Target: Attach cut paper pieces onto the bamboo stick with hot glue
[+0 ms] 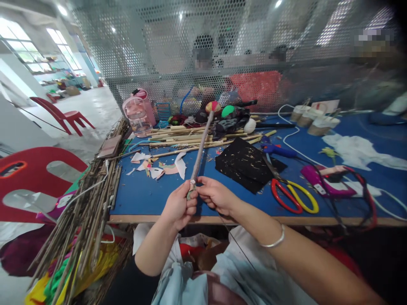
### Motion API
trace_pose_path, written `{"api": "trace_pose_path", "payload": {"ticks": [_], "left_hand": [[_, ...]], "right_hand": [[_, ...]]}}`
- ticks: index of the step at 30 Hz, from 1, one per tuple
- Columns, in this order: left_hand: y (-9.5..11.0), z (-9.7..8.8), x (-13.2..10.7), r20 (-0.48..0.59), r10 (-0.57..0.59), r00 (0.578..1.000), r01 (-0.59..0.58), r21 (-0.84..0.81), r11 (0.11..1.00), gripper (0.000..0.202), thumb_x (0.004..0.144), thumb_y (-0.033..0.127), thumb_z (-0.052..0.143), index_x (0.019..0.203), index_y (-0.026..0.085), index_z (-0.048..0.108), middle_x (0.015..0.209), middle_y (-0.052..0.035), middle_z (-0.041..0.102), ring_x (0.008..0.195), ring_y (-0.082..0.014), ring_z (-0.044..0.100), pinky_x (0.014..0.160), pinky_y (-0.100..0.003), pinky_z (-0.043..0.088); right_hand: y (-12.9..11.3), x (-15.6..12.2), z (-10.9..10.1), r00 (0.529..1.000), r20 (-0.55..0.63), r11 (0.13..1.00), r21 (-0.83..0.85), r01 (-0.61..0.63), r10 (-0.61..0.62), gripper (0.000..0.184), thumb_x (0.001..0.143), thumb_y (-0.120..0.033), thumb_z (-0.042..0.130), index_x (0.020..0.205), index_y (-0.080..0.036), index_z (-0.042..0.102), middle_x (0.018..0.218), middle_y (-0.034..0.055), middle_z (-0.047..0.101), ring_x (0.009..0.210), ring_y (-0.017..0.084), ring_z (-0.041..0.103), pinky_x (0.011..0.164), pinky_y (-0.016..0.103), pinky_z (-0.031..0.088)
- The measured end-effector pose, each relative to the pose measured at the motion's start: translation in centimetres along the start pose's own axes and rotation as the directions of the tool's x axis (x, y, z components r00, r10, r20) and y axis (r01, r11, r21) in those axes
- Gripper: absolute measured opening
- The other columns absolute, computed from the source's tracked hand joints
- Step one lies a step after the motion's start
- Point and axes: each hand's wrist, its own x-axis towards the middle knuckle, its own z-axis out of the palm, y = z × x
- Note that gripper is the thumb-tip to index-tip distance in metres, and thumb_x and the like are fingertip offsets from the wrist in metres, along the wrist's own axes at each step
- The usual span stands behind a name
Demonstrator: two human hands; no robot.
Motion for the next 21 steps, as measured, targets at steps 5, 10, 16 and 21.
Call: {"api": "trace_pose_path", "payload": {"ticks": [5,10,16,21], "left_hand": [[0.9,0.1,-0.4,0.11,-0.158,0.981,0.181,-0.247,0.952,0.028,0.095,0.031,0.029,0.077,0.014,0.043,0.057,0.0063,0.038,0.032,0.0025,0.023,0.028,-0.007,0.01],[0.0,-0.3,-0.3,0.02,-0.03,0.999,0.027,0.142,0.99,0.029,0.09,0.043,0.037,0.09,0.015,0.046,0.059,0.0047,0.044,0.033,-0.0001,0.027,0.029,-0.01,0.014],[-0.8,-0.8,-2.4,0.099,0.693,0.714,-0.197,0.978,0.064,0.065,0.073,0.045,0.063,0.126,0.02,0.035,0.089,-0.0049,0.058,0.069,-0.0167,0.057,0.058,-0.026,0.043],[-1.0,-0.2,-4.5,0.29,0.666,0.687,-0.017,0.923,-0.385,0.022,0.079,0.037,0.056,0.095,0.022,0.057,0.094,-0.0075,0.058,0.091,-0.0247,0.055,0.074,-0.031,0.041]], "right_hand": [[-1.1,1.5,-1.3,0.981,0.189,0.996,0.066,-0.052,0.038,0.028,0.064,-0.021,0.064,0.089,-0.018,0.052,0.042,-0.013,0.031,0.033,0.002,0.012,0.033,0.016,0.005],[-0.3,2.1,-1.2,0.99,0.142,1.0,0.017,0.003,-0.006,0.02,0.062,-0.019,0.06,0.08,-0.016,0.052,0.041,-0.0102,0.039,0.032,0.002,0.017,0.031,0.015,0.007],[0.3,2.2,-0.6,0.994,0.09,0.996,-0.047,0.071,-0.067,0.02,0.057,-0.016,0.056,0.076,-0.016,0.053,0.042,-0.01,0.04,0.031,0.002,0.019,0.029,0.016,0.011],[-0.1,2.2,-0.3,0.995,0.092,0.997,-0.057,0.053,-0.048,0.013,0.058,-0.018,0.059,0.069,-0.017,0.051,0.036,-0.0124,0.03,0.03,0.002,0.014,0.029,0.017,0.008]]}}
